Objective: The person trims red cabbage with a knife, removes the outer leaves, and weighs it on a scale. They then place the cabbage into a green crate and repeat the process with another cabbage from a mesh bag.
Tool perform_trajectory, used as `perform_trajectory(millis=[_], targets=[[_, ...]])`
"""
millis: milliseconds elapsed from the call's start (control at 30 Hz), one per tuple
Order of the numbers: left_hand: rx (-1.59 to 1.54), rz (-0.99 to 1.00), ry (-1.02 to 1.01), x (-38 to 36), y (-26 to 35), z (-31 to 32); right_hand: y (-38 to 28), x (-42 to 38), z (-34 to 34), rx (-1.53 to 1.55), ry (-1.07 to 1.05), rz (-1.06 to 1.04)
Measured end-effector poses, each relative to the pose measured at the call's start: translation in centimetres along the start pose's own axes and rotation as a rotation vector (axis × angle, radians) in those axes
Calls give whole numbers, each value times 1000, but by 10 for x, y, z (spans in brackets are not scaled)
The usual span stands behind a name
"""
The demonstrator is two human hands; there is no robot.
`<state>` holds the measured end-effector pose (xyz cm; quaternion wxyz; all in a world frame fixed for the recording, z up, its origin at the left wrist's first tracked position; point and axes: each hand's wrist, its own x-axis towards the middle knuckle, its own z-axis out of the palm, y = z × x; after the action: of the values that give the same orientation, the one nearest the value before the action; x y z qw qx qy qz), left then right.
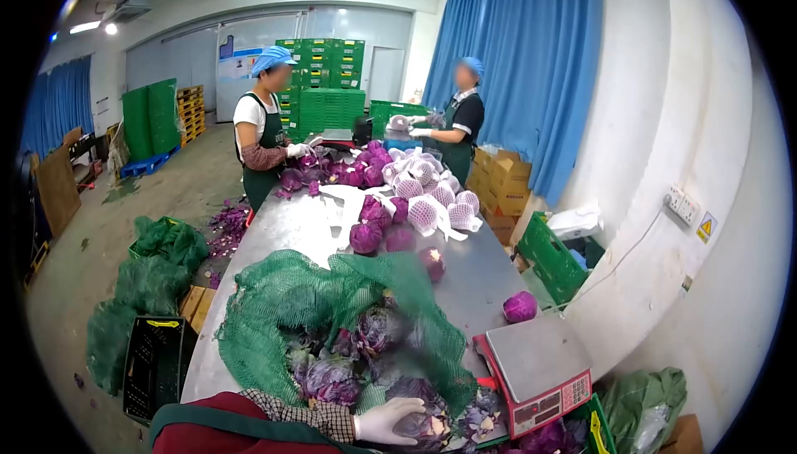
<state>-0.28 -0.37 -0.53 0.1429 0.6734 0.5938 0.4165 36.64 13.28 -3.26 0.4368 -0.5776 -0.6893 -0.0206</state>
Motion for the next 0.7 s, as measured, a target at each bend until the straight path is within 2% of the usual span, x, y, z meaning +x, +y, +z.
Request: perform_trajectory(millis=[33,67,133,167,200,233,300,333,400,467,600,700], targets=[[-12,-19,-23,1,0,-1,-4,0,4,-88,-85,-43],[0,-40,-57,3,0,-2,-45,-1,2,507,-257,410],[24,-44,-79,5,-1,2,-146,5,-13,892,-591,583],[33,-57,-87,5,3,4,-180,3,-13,981,-772,597],[48,-67,-91,5,7,2,-181,-18,19,1031,-764,467],[63,-76,-92,7,8,0,-185,-31,40,913,-815,311],[41,-129,-64,6,3,-1,-185,-37,56,701,-482,-240],[14,-157,-73,6,0,-6,-179,-34,57,787,-734,38],[-73,-245,-108,7,0,-12,-185,-28,47,773,-708,-22],[-90,-245,-110,8,2,-14,-191,-24,38,748,-690,-87],[-78,-268,-96,12,1,-14,-196,-22,34,814,-739,49],[-112,-311,-92,13,-7,-14,-182,-21,37,648,-688,-31]])
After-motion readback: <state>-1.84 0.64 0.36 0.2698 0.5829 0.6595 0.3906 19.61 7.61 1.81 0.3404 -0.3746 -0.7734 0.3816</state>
